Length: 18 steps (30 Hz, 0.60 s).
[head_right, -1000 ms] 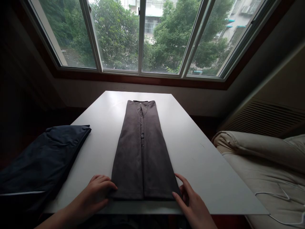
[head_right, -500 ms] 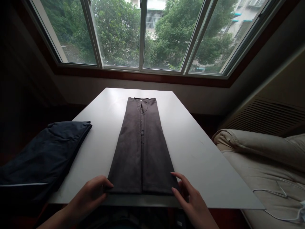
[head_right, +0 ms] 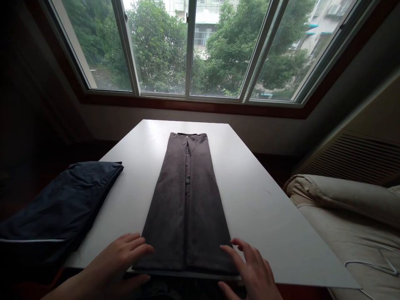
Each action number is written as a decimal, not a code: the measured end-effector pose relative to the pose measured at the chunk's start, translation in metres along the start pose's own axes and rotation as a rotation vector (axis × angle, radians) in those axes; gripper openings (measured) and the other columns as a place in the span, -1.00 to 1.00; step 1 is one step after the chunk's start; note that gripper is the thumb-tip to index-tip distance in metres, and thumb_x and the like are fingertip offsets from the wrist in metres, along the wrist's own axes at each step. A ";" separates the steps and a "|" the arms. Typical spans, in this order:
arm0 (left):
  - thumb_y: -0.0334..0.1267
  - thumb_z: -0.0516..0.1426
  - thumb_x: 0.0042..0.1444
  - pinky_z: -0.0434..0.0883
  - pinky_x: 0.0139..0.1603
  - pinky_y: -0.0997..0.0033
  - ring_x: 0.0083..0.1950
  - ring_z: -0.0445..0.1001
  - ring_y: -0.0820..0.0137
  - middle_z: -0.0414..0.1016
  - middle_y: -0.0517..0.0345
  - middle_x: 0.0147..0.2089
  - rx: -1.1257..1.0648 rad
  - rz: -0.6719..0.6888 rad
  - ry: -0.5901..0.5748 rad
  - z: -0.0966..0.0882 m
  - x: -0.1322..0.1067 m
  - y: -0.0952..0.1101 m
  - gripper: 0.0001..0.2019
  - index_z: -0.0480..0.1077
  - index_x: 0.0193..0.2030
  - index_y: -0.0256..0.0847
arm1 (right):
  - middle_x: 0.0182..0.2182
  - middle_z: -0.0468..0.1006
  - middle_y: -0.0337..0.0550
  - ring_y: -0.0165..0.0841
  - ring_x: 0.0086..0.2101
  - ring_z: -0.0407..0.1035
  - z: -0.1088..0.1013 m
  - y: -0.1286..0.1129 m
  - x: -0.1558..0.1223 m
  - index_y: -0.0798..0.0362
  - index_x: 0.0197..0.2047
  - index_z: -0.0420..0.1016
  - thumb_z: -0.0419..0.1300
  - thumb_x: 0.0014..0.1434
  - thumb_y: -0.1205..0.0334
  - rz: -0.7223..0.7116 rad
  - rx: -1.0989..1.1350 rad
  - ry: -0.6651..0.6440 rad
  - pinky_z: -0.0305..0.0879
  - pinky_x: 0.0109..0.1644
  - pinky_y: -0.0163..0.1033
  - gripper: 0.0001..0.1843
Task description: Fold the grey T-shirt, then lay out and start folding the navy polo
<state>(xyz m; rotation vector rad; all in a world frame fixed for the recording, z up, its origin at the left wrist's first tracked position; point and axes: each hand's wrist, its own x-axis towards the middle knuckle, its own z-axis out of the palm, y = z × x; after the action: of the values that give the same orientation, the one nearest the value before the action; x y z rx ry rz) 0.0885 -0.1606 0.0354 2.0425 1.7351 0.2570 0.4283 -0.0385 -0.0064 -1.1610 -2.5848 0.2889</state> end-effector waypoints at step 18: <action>-0.40 0.20 0.16 0.41 -0.12 0.33 -0.09 0.39 0.25 0.44 0.05 -0.04 0.392 0.265 0.250 0.071 0.018 -0.006 -0.60 0.24 0.12 -0.19 | -0.02 0.52 -0.08 -0.19 -0.04 0.39 0.058 -0.027 -0.001 -0.15 0.05 0.47 0.00 0.10 0.52 -0.300 -0.280 0.233 0.35 -0.04 -0.14 -0.46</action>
<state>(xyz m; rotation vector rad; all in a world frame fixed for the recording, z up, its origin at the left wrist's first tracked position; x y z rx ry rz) 0.1159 -0.1574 -0.0322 2.6294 1.7620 0.2815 0.3899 -0.0604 -0.0530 -0.8105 -2.5928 -0.2649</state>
